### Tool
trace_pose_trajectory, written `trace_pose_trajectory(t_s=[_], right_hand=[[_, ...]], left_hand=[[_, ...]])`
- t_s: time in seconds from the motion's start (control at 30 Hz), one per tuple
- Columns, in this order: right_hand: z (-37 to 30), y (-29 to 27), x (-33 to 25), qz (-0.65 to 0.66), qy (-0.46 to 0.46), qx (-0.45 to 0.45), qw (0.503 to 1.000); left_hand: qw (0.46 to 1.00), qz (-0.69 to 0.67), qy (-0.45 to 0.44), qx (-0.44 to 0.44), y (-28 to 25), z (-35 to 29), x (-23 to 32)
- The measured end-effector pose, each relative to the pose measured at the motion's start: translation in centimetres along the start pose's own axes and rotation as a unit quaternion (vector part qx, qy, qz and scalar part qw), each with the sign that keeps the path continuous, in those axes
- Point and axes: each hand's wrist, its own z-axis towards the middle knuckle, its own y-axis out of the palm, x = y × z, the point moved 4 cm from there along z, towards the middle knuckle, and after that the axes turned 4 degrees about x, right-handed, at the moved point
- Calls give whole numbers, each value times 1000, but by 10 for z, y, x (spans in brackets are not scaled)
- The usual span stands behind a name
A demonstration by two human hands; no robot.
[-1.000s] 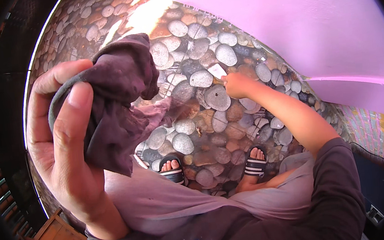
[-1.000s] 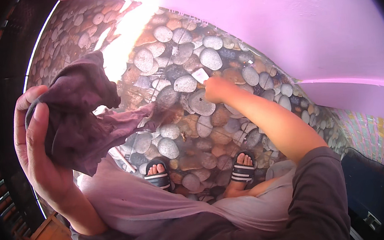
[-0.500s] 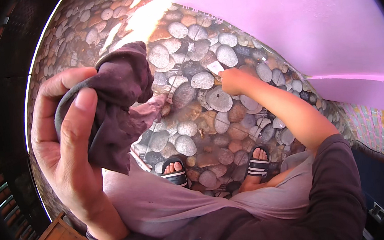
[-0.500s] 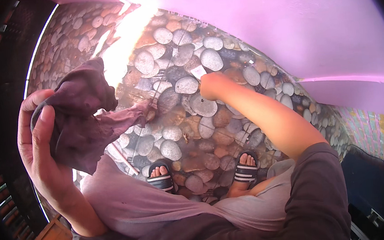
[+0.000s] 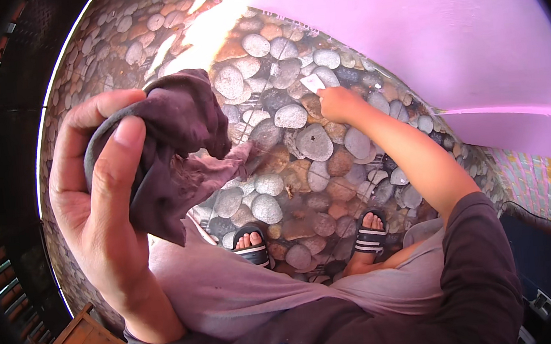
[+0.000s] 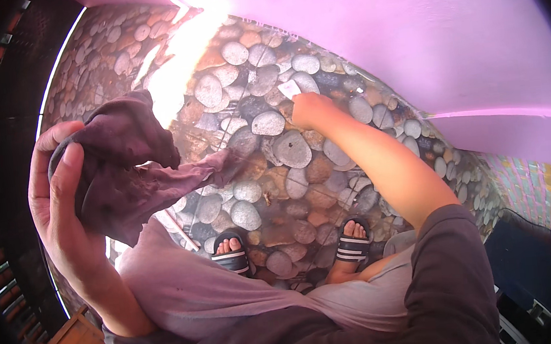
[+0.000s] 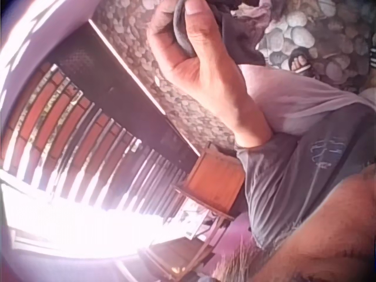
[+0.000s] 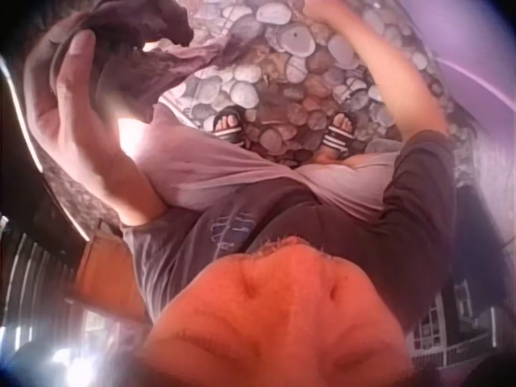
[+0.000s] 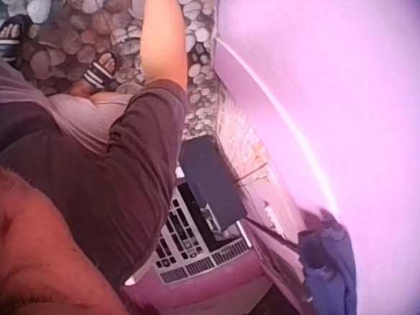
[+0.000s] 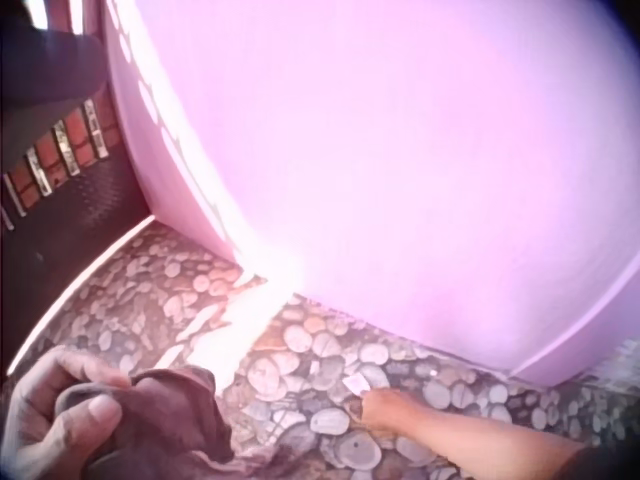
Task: The person uses a metal scraper to remove debris from a wall-to-floor corner and wipes the area with a dark cloth.
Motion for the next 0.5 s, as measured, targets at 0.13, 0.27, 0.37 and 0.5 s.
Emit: trace_pose_trajectory(t_s=[0.13,0.27,0.37,0.5], right_hand=[[-7,1,-27,-34,-2,-70,997],[-33,1,-47,-6,-29,-13,999],[4,-7,-39,5,-29,33,999],[31,-18,-51,31,26,41,998]], left_hand=[[1000,-6,6,-9,-1,-4,1],[1000,-18,5,20,-7,-7,3],[998,-56,-9,-2,1,-6,7],[999,-46,-3,-20,10,-4,3]])
